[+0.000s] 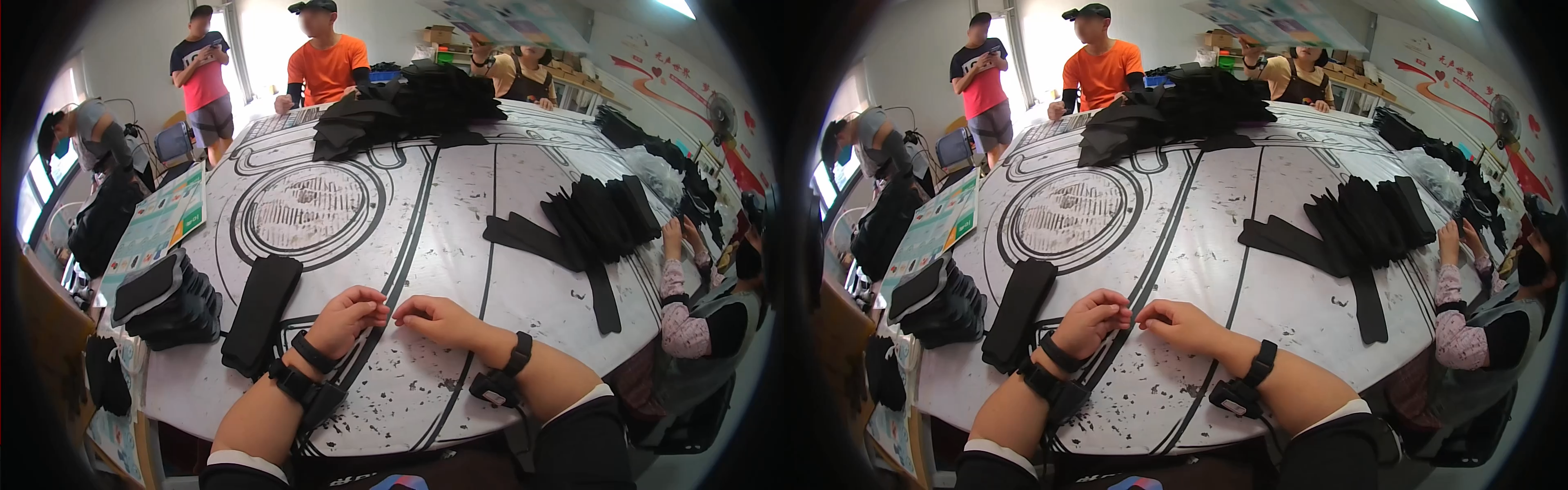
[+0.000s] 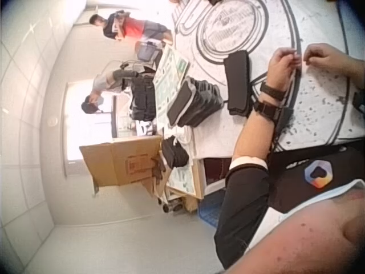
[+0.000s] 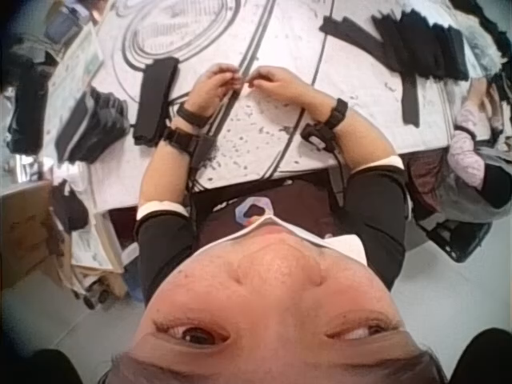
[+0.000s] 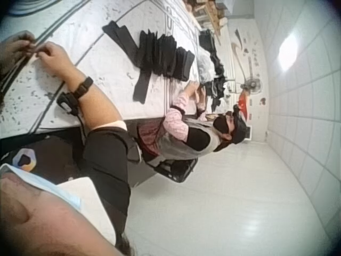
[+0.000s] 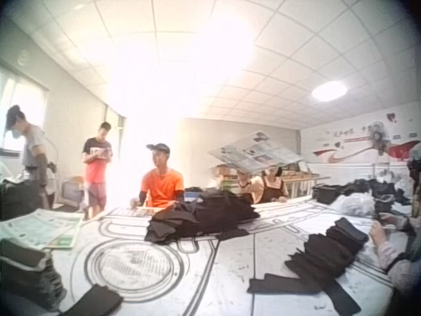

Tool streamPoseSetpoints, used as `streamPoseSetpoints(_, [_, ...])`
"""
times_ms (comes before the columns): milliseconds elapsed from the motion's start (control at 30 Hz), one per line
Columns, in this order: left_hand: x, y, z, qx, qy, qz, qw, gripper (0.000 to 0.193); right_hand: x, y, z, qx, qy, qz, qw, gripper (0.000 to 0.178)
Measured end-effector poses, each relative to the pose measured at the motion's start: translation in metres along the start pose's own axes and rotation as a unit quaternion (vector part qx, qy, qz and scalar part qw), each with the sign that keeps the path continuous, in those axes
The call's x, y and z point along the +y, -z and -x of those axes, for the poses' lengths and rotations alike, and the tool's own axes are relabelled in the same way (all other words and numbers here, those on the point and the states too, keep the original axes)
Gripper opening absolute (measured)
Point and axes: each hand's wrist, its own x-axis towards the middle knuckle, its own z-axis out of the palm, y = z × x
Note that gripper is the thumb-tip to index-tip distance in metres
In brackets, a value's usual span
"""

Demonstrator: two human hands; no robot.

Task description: Applying adhesive to black fabric strips and assembling them into shoe components at a workstation.

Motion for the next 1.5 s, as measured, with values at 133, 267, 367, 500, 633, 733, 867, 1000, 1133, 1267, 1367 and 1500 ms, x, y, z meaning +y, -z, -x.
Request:
streamPoseSetpoints(133, [0.001, -0.001, 0.000, -0.009, 0.004, 0.002, 1.000, 0.013, 0.001, 0.001, 0.000, -0.002, -0.002, -0.001, 1.000, 0.018])
streamPoseSetpoints(267, [0.000, -0.001, -0.001, -0.001, -0.003, -0.010, 1.000, 0.013, 0.006, 0.002, -0.003, 0.001, -0.005, -0.025, 1.000, 0.020])
streamPoseSetpoints(367, [0.002, 0.000, -0.001, 0.001, -0.011, -0.005, 1.000, 0.014, -0.003, 0.006, -0.004, 0.049, -0.001, -0.113, 0.992, 0.031])
streamPoseSetpoints(500, [-0.003, 0.005, -0.004, 0.001, 0.003, 0.004, 1.000, 0.014, -0.035, 0.045, -0.016, 0.226, 0.019, -0.334, 0.915, 0.053])
streamPoseSetpoints(633, [0.001, 0.002, -0.002, 0.002, 0.005, 0.010, 1.000, 0.013, -0.083, 0.122, -0.048, 0.304, 0.036, -0.334, 0.891, 0.073])
streamPoseSetpoints(733, [0.001, -0.001, -0.004, 0.001, 0.008, 0.020, 1.000, 0.013, -0.135, 0.176, -0.074, 0.318, 0.098, -0.314, 0.889, 0.092])
streamPoseSetpoints(867, [0.000, 0.002, -0.003, -0.002, 0.009, 0.029, 1.000, 0.014, -0.172, 0.204, -0.119, 0.330, 0.103, -0.319, 0.882, 0.094])
streamPoseSetpoints(1000, [-0.004, 0.006, -0.006, -0.007, 0.016, 0.030, 0.999, 0.016, -0.171, 0.214, -0.169, 0.370, 0.043, -0.353, 0.858, 0.094])
streamPoseSetpoints(1133, [-0.004, 0.006, -0.008, -0.023, 0.013, 0.021, 0.999, 0.016, -0.167, 0.225, -0.204, 0.407, 0.044, -0.381, 0.829, 0.084])
streamPoseSetpoints(1267, [-0.004, 0.010, -0.008, -0.031, 0.000, 0.022, 0.999, 0.014, -0.155, 0.229, -0.230, 0.414, 0.108, -0.401, 0.810, 0.057])
streamPoseSetpoints(1367, [-0.005, 0.008, -0.012, -0.047, -0.007, 0.014, 0.999, 0.014, -0.138, 0.246, -0.243, 0.386, 0.140, -0.419, 0.810, 0.044])
streamPoseSetpoints(1500, [-0.009, 0.008, -0.012, -0.053, 0.001, 0.016, 0.998, 0.014, -0.137, 0.245, -0.253, 0.366, 0.217, -0.414, 0.805, 0.032])
